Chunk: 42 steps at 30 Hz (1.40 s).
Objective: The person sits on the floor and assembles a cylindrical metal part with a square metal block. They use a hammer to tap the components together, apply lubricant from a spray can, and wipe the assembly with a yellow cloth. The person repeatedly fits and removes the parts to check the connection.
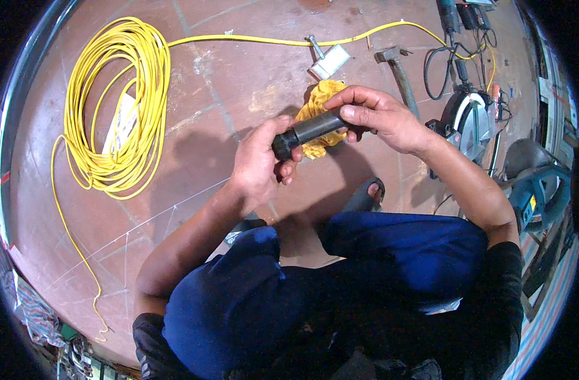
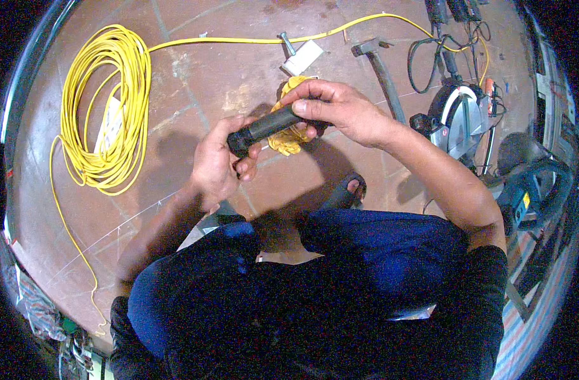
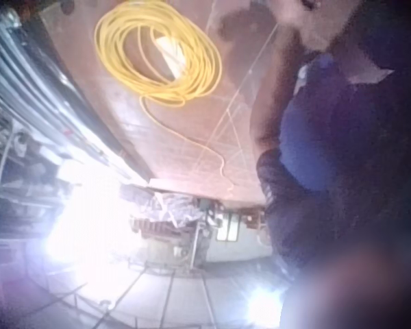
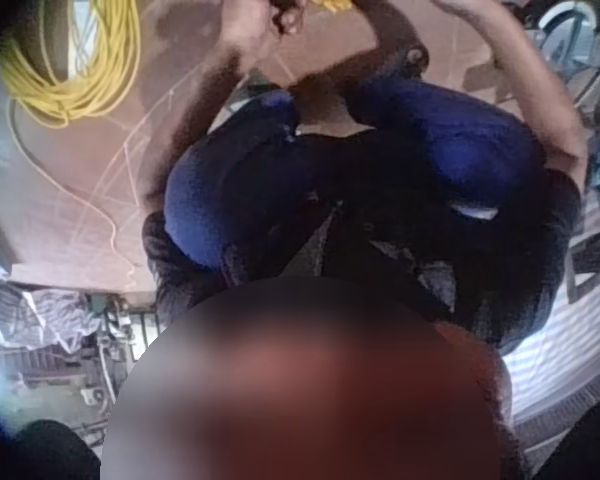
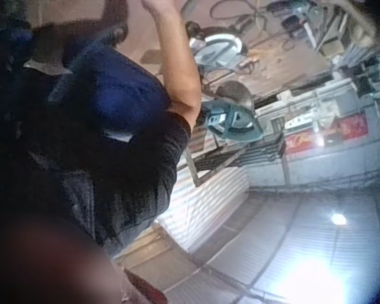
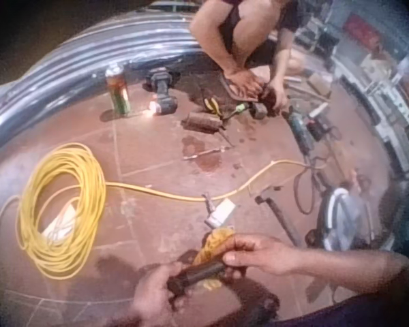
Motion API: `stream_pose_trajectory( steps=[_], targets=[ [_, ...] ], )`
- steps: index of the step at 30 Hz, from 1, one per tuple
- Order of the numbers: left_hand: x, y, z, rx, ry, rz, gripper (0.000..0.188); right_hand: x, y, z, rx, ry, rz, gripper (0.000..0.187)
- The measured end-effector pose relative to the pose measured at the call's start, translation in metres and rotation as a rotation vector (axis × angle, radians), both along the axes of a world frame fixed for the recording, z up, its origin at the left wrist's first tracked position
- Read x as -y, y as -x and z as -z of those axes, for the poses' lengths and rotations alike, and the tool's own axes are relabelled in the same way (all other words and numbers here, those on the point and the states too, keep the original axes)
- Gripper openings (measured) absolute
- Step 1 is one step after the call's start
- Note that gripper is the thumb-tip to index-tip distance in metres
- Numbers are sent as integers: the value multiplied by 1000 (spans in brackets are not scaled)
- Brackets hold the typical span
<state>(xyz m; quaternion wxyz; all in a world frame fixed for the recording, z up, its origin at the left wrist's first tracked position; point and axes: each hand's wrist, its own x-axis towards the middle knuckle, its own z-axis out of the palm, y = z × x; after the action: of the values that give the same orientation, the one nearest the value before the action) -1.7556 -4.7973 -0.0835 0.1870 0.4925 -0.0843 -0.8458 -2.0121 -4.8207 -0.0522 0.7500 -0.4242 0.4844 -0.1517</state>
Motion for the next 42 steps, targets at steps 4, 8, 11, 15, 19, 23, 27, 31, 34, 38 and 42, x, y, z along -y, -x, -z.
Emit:
stream_pose_trajectory(
  steps=[4, 8, 11, 15, 19, 23, 27, 31, 34, 38, 42],
  targets=[
    [-1, -2, 6, -45, -120, -72, 36, -2, -3, -1, 33, -156, 155, 42],
    [-3, -2, 8, -105, -138, -58, 36, 0, -3, -3, 18, -93, 121, 40],
    [-5, -1, 6, -131, -151, 42, 39, 1, -2, -3, -22, -52, 112, 37],
    [-7, 0, 6, -191, -154, 169, 43, 2, 0, 2, -72, -25, 94, 37],
    [-12, 1, 11, -253, -169, 182, 46, -1, 0, 9, -149, 49, 90, 38],
    [-15, 1, 15, -306, -160, 217, 48, -3, 0, 11, -199, 77, 103, 39],
    [-19, 4, 13, -393, -95, 238, 51, -4, -2, 10, -252, 25, 115, 43],
    [-24, 6, 8, -357, 3, 336, 55, -2, -6, 8, -307, 38, 138, 50],
    [-27, 9, 6, -425, 30, 336, 57, 1, -8, 5, -491, 12, 35, 56],
    [-30, 12, 4, -446, 62, 326, 57, 2, -10, -2, -577, 64, 9, 61],
    [-31, 14, 4, -405, 177, 391, 49, 1, -12, -6, -555, 12, -14, 58]
  ],
)
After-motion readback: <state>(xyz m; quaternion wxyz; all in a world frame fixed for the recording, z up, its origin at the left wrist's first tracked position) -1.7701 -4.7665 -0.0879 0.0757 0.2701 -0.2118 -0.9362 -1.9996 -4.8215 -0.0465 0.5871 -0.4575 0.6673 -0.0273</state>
